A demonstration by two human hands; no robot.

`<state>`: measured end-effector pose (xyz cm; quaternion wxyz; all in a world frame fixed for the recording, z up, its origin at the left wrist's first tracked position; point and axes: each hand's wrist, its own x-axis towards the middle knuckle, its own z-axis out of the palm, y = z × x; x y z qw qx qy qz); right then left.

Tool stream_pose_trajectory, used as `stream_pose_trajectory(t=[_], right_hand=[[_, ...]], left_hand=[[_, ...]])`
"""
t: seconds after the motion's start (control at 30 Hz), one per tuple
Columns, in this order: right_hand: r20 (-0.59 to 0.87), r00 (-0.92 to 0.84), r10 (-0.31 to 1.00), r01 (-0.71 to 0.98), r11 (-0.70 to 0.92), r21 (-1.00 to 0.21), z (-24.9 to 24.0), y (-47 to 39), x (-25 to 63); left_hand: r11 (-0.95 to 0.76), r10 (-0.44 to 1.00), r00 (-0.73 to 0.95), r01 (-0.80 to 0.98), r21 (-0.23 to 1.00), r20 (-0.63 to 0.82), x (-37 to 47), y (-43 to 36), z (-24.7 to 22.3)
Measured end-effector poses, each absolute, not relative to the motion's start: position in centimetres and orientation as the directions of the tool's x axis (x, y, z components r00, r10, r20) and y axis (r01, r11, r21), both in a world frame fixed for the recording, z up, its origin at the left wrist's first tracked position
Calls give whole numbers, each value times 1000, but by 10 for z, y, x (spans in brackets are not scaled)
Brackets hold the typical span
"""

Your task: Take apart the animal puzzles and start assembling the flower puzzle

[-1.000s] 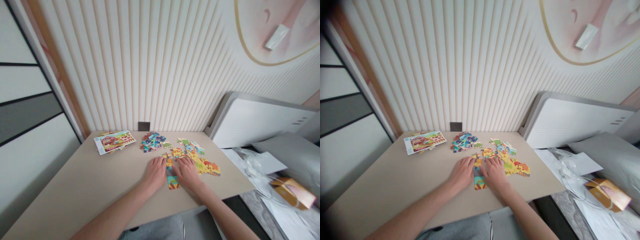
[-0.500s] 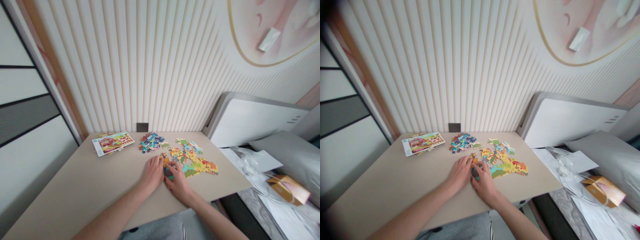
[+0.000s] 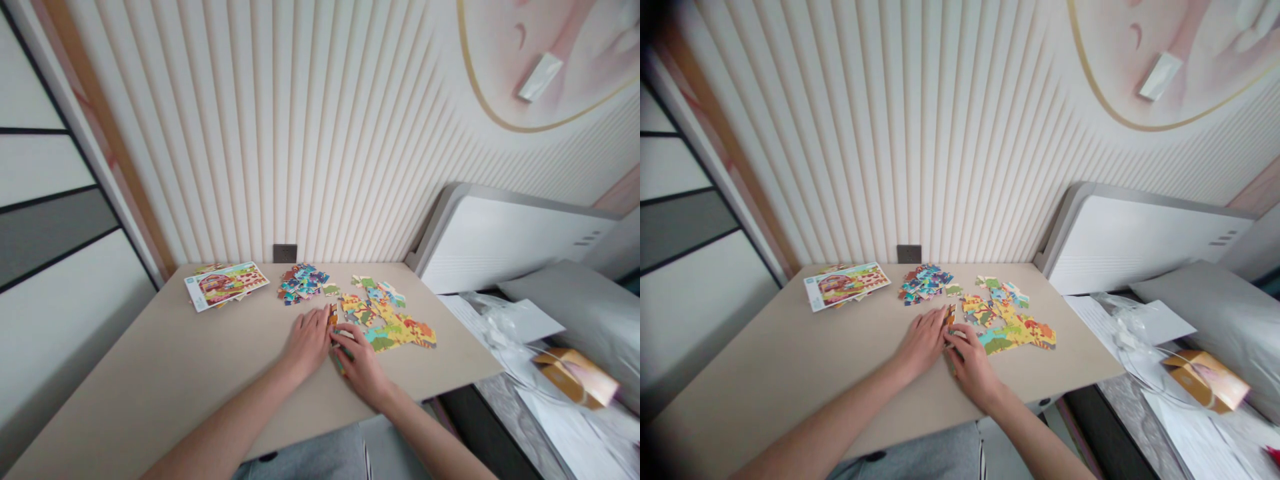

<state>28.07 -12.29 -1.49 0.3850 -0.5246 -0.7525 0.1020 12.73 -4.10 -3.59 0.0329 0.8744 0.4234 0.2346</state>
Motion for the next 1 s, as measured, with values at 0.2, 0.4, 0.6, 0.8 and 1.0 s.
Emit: stream_pose_trajectory(t=[0.2, 0.4, 0.6, 0.8, 1.0], right_hand=[[415, -174, 893, 767, 388, -511, -20, -120, 288], [428, -174, 887, 885, 331, -326, -6, -123, 300], [459, 217, 861, 976, -192, -101, -8, -116, 384], [340, 253, 906, 966, -220, -133, -31, -110, 430], [358, 269, 894, 902, -103, -420, -24, -107, 418]], left_hand=[[-704, 700, 597, 669, 239, 391, 125, -42, -35], [-690, 720, 588, 664, 288, 369, 123, -40, -31], [-697, 709, 599, 676, 240, 373, 123, -45, -33], [-736, 671, 633, 630, 246, 385, 125, -47, -25], [-958, 255, 901, 185, 218, 352, 127, -57, -16]])
